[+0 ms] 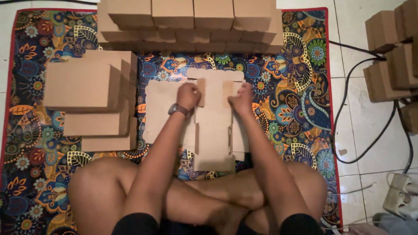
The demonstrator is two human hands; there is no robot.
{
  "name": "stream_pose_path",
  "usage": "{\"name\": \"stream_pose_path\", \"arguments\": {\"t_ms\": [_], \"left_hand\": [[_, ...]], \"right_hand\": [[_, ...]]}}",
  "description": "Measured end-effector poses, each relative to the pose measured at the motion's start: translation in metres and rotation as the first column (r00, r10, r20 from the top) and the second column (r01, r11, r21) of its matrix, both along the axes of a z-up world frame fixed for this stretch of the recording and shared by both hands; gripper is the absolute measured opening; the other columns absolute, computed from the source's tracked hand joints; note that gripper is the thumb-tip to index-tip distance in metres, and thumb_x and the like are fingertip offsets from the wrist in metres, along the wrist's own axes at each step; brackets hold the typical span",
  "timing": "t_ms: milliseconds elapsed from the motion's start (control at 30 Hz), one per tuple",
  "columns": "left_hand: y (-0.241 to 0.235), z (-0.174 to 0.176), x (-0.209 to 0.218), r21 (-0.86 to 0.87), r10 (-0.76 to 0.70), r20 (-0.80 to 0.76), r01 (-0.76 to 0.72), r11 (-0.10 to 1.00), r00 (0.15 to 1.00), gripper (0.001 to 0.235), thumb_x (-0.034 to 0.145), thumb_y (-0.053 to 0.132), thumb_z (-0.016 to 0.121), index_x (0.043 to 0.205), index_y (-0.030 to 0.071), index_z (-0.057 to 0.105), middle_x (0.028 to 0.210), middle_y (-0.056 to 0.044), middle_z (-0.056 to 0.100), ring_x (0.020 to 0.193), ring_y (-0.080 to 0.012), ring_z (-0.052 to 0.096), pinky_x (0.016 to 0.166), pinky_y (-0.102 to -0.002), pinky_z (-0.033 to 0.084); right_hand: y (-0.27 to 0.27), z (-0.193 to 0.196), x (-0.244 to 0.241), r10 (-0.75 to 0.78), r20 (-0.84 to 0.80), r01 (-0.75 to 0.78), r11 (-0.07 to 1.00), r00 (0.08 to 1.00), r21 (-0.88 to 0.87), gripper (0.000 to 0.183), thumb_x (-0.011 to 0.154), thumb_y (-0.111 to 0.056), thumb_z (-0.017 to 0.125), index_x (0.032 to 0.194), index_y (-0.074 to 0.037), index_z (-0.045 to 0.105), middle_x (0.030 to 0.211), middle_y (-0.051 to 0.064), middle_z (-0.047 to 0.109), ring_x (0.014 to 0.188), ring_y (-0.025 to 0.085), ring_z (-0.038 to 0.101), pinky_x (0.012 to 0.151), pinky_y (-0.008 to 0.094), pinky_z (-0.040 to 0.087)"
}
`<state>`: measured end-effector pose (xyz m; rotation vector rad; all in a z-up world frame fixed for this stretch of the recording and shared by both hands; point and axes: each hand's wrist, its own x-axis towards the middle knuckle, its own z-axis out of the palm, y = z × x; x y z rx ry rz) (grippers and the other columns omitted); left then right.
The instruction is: Folding a flat cardboard cutout into a rectangular box while sitting on the floor.
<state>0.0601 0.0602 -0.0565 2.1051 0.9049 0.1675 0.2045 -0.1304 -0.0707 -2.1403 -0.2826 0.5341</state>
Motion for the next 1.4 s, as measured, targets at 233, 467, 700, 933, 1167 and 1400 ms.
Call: {"name": "stream_pose_path", "arguments": {"t_ms": [233, 467, 700, 933, 1167, 1400], "left_hand": [[-0.010, 0.062, 0.005, -0.118, 0.133, -0.179, -0.155, 0.981, 0.975, 0.085, 0.084, 0.010, 0.082, 0.155, -0.002, 0.037, 0.150, -0.027, 0.043, 0.132, -0.0421, 0.057, 0.108, -0.054, 0.051], [-0.016, 0.082, 0.011, 0.066, -0.133, -0.302, 0.160, 0.985, 0.944, 0.060, 0.094, 0.018, 0.063, 0.153, 0.015, 0.051, 0.137, -0.014, 0.049, 0.121, -0.0365, 0.063, 0.101, -0.050, 0.056], [-0.016, 0.074, 0.021, 0.145, -0.213, -0.447, 0.305, 0.941, 0.869, 0.081, 0.087, 0.042, 0.068, 0.157, 0.011, 0.043, 0.142, -0.015, 0.043, 0.123, -0.0410, 0.059, 0.102, -0.053, 0.055], [0.011, 0.052, -0.007, -0.138, -0.156, -0.072, 0.145, 0.980, 0.985, 0.075, 0.080, 0.007, 0.059, 0.154, 0.002, 0.047, 0.138, -0.021, 0.054, 0.128, -0.0432, 0.058, 0.107, -0.047, 0.051], [-0.020, 0.095, -0.038, 0.164, -0.199, 0.130, 0.176, 0.971, 0.971, 0.053, 0.089, -0.002, 0.064, 0.141, -0.002, 0.052, 0.132, -0.022, 0.055, 0.123, -0.0409, 0.058, 0.105, -0.049, 0.053], [-0.139, 0.015, -0.110, 0.305, -0.581, -0.448, 0.727, 0.615, 0.680, 0.037, 0.080, 0.030, 0.073, 0.097, -0.002, 0.076, 0.085, -0.017, 0.067, 0.079, -0.0348, 0.075, 0.069, -0.048, 0.062]], "right_hand": [[0.006, 0.029, 0.018, 0.085, -0.055, -0.089, 0.993, 0.995, -0.082, 0.095, 0.060, -0.001, 0.091, 0.145, -0.018, 0.053, 0.133, 0.011, 0.059, 0.117, 0.033, 0.067, 0.099, 0.045, 0.057], [0.015, 0.052, 0.010, 0.432, -0.030, -0.407, 0.822, 0.901, -0.398, 0.084, 0.082, -0.024, 0.075, 0.158, -0.024, 0.041, 0.137, 0.019, 0.047, 0.126, 0.048, 0.059, 0.108, 0.053, 0.049], [0.029, 0.064, 0.013, 0.506, -0.101, -0.482, 0.715, 0.857, -0.507, 0.097, 0.084, -0.052, 0.075, 0.163, -0.016, 0.031, 0.141, 0.019, 0.040, 0.130, 0.051, 0.055, 0.110, 0.053, 0.047], [-0.006, 0.127, 0.003, 0.431, -0.159, -0.440, 0.897, 0.888, -0.030, 0.104, 0.071, 0.007, 0.060, 0.164, 0.003, 0.014, 0.161, 0.039, 0.024, 0.146, 0.057, 0.030, 0.121, 0.059, 0.029], [-0.020, 0.045, 0.017, 0.337, 0.294, -0.347, 0.938, 0.895, -0.019, 0.074, 0.076, 0.002, 0.080, 0.143, 0.002, 0.047, 0.125, 0.030, 0.060, 0.119, 0.045, 0.061, 0.107, 0.048, 0.048], [-0.051, 0.081, -0.125, 0.900, 0.421, -0.626, 0.394, 0.113, -0.673, 0.007, 0.081, -0.013, 0.067, 0.081, -0.012, 0.074, 0.077, 0.009, 0.069, 0.076, 0.030, 0.071, 0.067, 0.048, 0.060]]}}
